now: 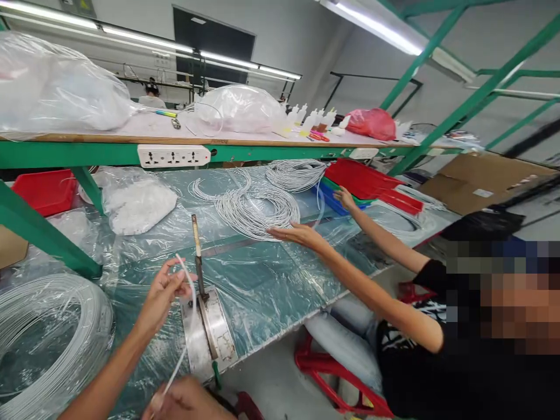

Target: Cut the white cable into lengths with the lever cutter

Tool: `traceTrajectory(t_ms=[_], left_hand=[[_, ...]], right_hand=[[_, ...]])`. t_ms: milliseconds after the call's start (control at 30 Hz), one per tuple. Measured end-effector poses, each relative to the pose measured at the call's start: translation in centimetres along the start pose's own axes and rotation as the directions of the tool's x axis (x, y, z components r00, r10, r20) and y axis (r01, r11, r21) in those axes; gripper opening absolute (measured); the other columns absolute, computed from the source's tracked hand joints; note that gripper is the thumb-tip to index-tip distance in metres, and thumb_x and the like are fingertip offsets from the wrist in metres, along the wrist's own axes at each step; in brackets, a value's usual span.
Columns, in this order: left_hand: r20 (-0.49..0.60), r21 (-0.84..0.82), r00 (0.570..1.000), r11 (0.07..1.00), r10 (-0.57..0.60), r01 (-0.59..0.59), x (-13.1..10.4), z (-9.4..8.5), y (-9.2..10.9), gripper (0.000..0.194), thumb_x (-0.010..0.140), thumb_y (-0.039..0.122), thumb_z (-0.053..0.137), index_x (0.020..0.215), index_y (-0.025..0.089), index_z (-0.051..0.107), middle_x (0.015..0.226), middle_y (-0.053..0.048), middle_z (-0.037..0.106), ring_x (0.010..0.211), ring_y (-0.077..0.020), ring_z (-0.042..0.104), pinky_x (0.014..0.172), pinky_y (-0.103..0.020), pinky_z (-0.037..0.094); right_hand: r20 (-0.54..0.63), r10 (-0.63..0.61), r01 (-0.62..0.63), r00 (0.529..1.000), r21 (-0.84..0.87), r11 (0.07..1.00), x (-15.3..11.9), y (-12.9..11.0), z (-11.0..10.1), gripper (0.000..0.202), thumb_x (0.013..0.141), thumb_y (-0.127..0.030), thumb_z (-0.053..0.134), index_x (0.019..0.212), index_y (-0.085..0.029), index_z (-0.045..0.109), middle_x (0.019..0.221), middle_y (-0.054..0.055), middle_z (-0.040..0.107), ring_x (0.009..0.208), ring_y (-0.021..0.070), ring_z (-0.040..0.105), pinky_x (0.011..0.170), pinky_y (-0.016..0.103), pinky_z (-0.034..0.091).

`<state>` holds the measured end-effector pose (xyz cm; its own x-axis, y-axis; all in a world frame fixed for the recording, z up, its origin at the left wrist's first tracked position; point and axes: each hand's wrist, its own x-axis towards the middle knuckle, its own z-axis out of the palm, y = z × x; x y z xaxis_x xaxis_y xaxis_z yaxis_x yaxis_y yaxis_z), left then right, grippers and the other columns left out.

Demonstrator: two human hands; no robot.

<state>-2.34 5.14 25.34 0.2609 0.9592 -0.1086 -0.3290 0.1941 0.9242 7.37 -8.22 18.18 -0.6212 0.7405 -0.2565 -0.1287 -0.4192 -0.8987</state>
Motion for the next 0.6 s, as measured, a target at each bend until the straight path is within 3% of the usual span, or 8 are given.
traceTrajectory(t_ms=[33, 100, 167, 233, 300, 367, 433, 600], left_hand=[[0.068, 0.023, 0.997, 0.999, -0.045, 0.044, -0.2, 0.4, -0.6, 0.055, 0.075, 0.052, 0.062, 0.118, 0.023, 0.044, 0.094, -0.005, 0.067, 0.067, -0.0142, 0.063, 0.062, -0.025, 0.05], [0.277, 0.135, 0.944, 0.98, -0.18, 0.147, -1.2, 0.8, -2.2, 0.058, 0.076, 0.06, 0.056, 0.121, 0.023, 0.048, 0.111, -0.009, 0.063, 0.089, -0.0205, 0.063, 0.077, -0.032, 0.049], [0.491, 0.299, 0.795, 0.926, -0.356, 0.23, -2.8, 0.5, -4.0, 0.058, 0.078, 0.067, 0.047, 0.112, 0.022, 0.06, 0.107, -0.01, 0.065, 0.092, -0.0228, 0.061, 0.084, -0.034, 0.046], [0.605, 0.457, 0.615, 0.853, -0.506, 0.252, -4.8, -0.6, -5.5, 0.061, 0.078, 0.07, 0.038, 0.101, 0.021, 0.067, 0.092, -0.009, 0.068, 0.087, -0.0233, 0.061, 0.085, -0.035, 0.044], [0.599, 0.571, 0.53, 0.784, -0.601, 0.244, -6.7, -2.4, -6.6, 0.064, 0.079, 0.072, 0.033, 0.093, 0.022, 0.069, 0.077, -0.007, 0.068, 0.08, -0.0225, 0.061, 0.082, -0.034, 0.044], [0.528, 0.638, 0.542, 0.727, -0.653, 0.254, -8.1, -5.1, -7.3, 0.066, 0.077, 0.074, 0.032, 0.084, 0.021, 0.07, 0.063, -0.004, 0.063, 0.069, -0.0208, 0.059, 0.076, -0.032, 0.044], [0.423, 0.688, 0.596, 0.67, -0.682, 0.279, -9.1, -8.5, -7.7, 0.064, 0.075, 0.075, 0.036, 0.071, 0.021, 0.068, 0.057, -0.002, 0.058, 0.061, -0.0195, 0.056, 0.069, -0.03, 0.044], [0.042, 0.802, 0.82, 0.509, -0.571, 0.313, -10.8, -17.8, -8.4, 0.052, 0.067, 0.073, 0.049, 0.054, 0.022, 0.053, 0.056, 0.0, 0.056, 0.06, -0.0209, 0.054, 0.062, -0.029, 0.041]], right_hand=[[-0.16, -0.065, 0.064, 0.985, -0.012, 0.998, -1.0, -1.8, -0.8, 0.055, 0.069, -0.071, 0.052, 0.062, -0.017, 0.058, 0.051, -0.002, 0.048, 0.044, 0.0068, 0.042, 0.046, 0.021, 0.033], [-0.469, -0.183, 0.179, 0.864, -0.053, 0.982, -3.2, -5.9, -3.9, 0.058, 0.073, -0.073, 0.044, 0.053, -0.019, 0.046, 0.044, -0.004, 0.036, 0.039, 0.0062, 0.031, 0.043, 0.022, 0.027], [-0.702, -0.27, 0.256, 0.659, -0.128, 0.958, -5.7, -9.4, -8.5, 0.054, 0.077, -0.068, 0.043, 0.052, -0.021, 0.032, 0.042, -0.007, 0.023, 0.039, 0.0074, 0.022, 0.042, 0.022, 0.025], [-0.801, -0.308, 0.245, 0.513, -0.208, 0.947, -8.4, -11.8, -14.1, 0.05, 0.08, -0.063, 0.042, 0.055, -0.023, 0.026, 0.044, -0.007, 0.016, 0.04, 0.0088, 0.019, 0.042, 0.023, 0.025], [-0.856, -0.321, 0.197, 0.406, -0.261, 0.945, -11.1, -12.8, -19.9, 0.049, 0.079, -0.062, 0.042, 0.056, -0.023, 0.023, 0.045, -0.008, 0.014, 0.039, 0.0093, 0.017, 0.042, 0.024, 0.024], [-0.907, -0.29, 0.129, 0.306, -0.262, 0.956, -13.8, -12.9, -25.1, 0.048, 0.077, -0.064, 0.041, 0.057, -0.024, 0.023, 0.045, -0.008, 0.014, 0.038, 0.0091, 0.016, 0.041, 0.025, 0.023], [-0.942, -0.233, 0.064, 0.24, -0.224, 0.972, -16.3, -12.4, -29.0, 0.047, 0.076, -0.063, 0.04, 0.055, -0.024, 0.024, 0.043, -0.008, 0.015, 0.037, 0.0085, 0.015, 0.041, 0.025, 0.021], [-0.97, -0.166, -0.023, 0.179, -0.173, 0.985, -20.6, -11.1, -33.1, 0.043, 0.075, -0.056, 0.045, 0.05, -0.025, 0.028, 0.039, -0.007, 0.018, 0.034, 0.0071, 0.016, 0.039, 0.026, 0.017]])
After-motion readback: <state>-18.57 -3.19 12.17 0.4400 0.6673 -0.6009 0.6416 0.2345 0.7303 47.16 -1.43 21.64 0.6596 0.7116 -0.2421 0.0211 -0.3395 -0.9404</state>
